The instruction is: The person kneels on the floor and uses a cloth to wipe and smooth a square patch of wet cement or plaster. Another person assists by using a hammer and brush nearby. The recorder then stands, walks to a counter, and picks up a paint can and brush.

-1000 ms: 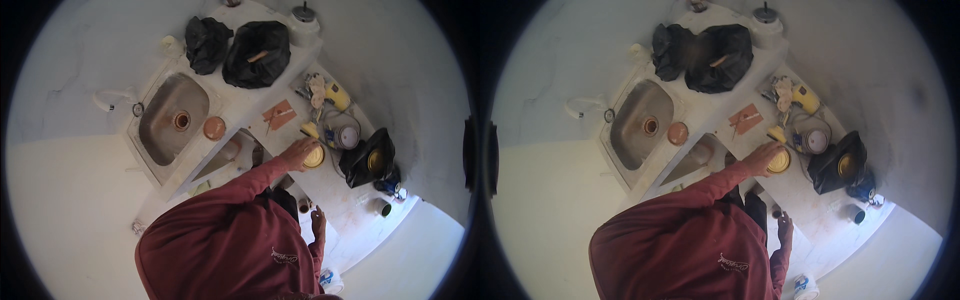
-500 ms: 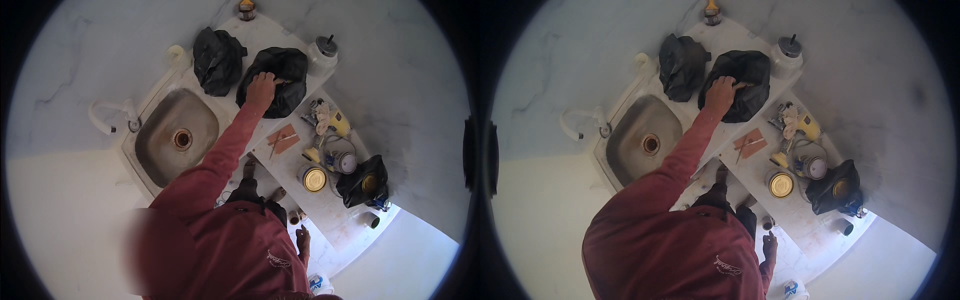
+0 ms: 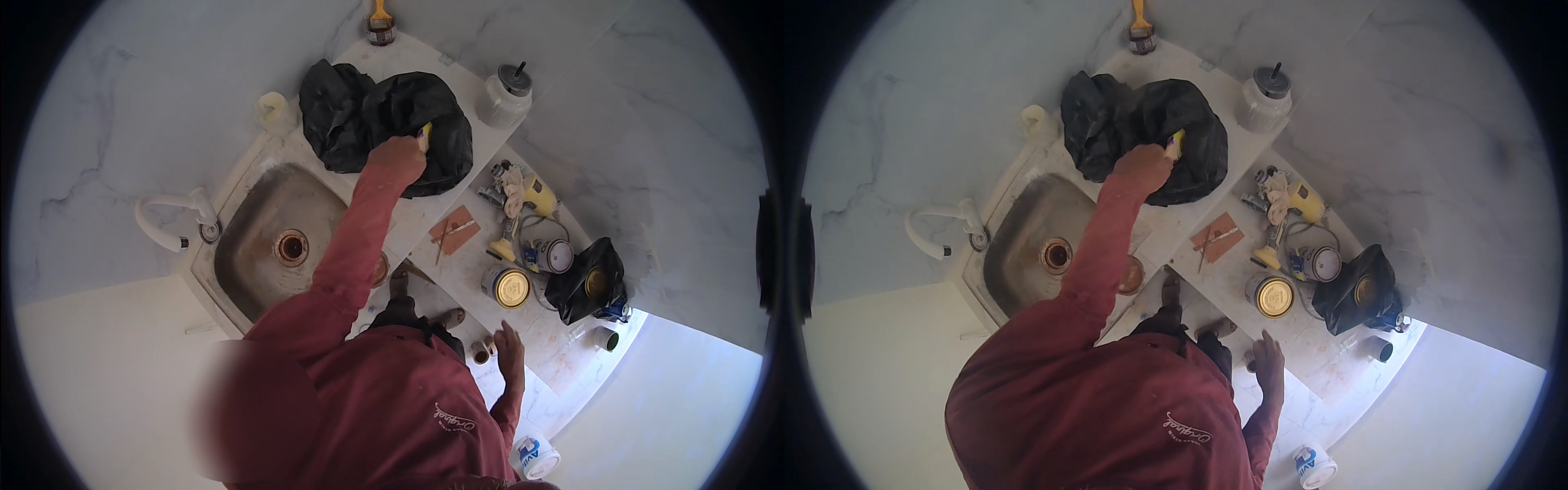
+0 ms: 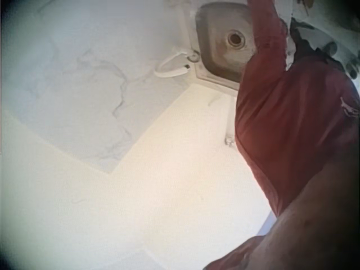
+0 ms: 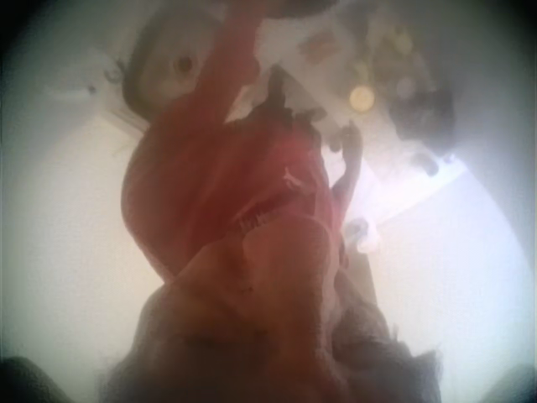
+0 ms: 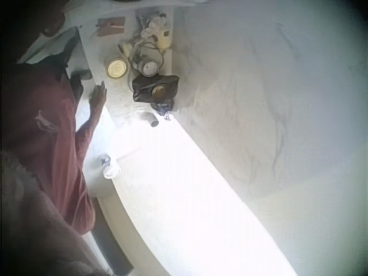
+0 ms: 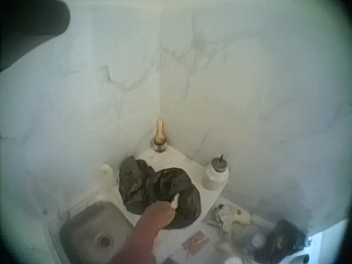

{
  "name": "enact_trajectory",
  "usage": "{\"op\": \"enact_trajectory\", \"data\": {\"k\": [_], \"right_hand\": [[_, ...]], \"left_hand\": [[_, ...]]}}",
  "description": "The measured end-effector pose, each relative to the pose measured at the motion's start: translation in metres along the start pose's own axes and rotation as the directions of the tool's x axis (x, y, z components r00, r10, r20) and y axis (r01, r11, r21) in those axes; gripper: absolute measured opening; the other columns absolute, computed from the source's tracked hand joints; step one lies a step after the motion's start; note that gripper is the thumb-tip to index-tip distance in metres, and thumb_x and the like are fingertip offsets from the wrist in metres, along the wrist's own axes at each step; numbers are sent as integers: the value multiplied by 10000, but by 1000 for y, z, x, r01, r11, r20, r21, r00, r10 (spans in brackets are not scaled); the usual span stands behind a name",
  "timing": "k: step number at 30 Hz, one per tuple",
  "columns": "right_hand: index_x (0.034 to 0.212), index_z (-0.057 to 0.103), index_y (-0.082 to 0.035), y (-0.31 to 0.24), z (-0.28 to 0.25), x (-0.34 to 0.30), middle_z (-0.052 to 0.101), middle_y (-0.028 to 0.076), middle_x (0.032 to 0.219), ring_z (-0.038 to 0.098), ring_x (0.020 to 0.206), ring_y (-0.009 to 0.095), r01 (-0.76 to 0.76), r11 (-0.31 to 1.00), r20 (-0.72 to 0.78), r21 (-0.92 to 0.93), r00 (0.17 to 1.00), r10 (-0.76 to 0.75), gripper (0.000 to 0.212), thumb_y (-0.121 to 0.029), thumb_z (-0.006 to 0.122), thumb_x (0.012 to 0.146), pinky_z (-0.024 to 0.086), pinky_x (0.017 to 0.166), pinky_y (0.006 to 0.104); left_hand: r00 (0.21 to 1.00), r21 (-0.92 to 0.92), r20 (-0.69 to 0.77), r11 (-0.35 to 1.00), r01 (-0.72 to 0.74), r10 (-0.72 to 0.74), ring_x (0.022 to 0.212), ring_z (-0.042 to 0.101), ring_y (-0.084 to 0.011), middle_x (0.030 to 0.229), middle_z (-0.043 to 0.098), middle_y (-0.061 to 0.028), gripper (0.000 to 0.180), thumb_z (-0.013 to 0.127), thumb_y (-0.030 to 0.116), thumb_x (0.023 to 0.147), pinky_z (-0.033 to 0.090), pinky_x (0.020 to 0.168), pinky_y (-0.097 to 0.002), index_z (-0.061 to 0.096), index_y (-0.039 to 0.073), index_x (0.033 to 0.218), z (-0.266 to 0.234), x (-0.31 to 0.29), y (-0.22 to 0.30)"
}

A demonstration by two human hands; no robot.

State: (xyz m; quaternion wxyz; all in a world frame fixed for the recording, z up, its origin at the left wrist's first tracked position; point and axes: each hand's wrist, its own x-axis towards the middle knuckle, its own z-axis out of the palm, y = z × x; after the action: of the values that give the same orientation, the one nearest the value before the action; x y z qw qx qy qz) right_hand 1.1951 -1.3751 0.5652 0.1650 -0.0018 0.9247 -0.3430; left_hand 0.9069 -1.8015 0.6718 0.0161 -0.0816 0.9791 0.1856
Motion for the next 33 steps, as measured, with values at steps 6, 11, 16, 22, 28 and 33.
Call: {"op": "enact_trajectory", "data": {"k": [6, 11, 16, 22, 28, 33], "right_hand": [[1366, 634, 39, -149, -12, 93, 738, 109, 1056, 706, 917, 169, 52, 887, 168, 459, 975, -144, 396, -227, 594, 1074, 557, 804, 307], [1388, 603, 18, -238, 10, 127, 709, 88, 1081, 698, 1004, 172, 136, 664, 55, 736, 965, -258, 399, -265, 485, 1133, 560, 817, 310], [1269, 617, 3, -276, 10, 138, 637, 31, 890, 640, 796, 122, 217, 613, -30, 760, 954, -299, 383, -321, 451, 1151, 513, 683, 275], [1112, 631, -25, -256, -2, 133, 526, -2, 717, 476, 589, 89, 180, 715, 41, 675, 959, -280, 349, -351, 506, 1134, 404, 556, 293], [1029, 601, -24, -262, 4, 114, 506, 46, 701, 512, 619, 145, 304, 800, -88, 518, 949, -303, 365, -364, 513, 1125, 411, 572, 365], [1022, 584, -16, -259, 5, 107, 595, 151, 814, 623, 711, 332, 417, 854, -173, 310, 908, -381, 341, -339, 523, 1113, 458, 645, 467]], "left_hand": [[862, -802, 502, 411, 434, 72, 865, 739, -213, 984, 768, -111, 413, 580, 424, 1058, 585, 798, -403, 669, 49, 1205, -12, -63, -27], [955, -960, 265, -52, 274, 137, 889, 669, -127, 1070, 713, -50, 447, 546, 421, 1104, 545, 813, -295, 645, 44, 1323, 14, -122, 6], [900, -954, 292, 35, 297, 324, 1113, 686, -206, 1245, 703, -105, 552, 533, 460, 1104, 537, 976, -375, 575, 24, 1440, -6, -138, 17], [990, -916, -59, -402, -1, 132, 1123, 730, -283, 1290, 699, -174, 543, 512, 457, 1111, 602, 937, -403, 580, 3, 1399, -20, -108, 40], [996, -932, -83, -355, -74, 12, 984, 769, -300, 1164, 735, -197, 441, 544, 401, 1108, 653, 825, -396, 608, -13, 1247, -39, -97, 49], [986, -876, -33, -470, -108, -164, 887, 779, -299, 1045, 750, -211, 415, 594, 394, 1086, 661, 774, -405, 621, -11, 1170, -13, -88, 53]]}}
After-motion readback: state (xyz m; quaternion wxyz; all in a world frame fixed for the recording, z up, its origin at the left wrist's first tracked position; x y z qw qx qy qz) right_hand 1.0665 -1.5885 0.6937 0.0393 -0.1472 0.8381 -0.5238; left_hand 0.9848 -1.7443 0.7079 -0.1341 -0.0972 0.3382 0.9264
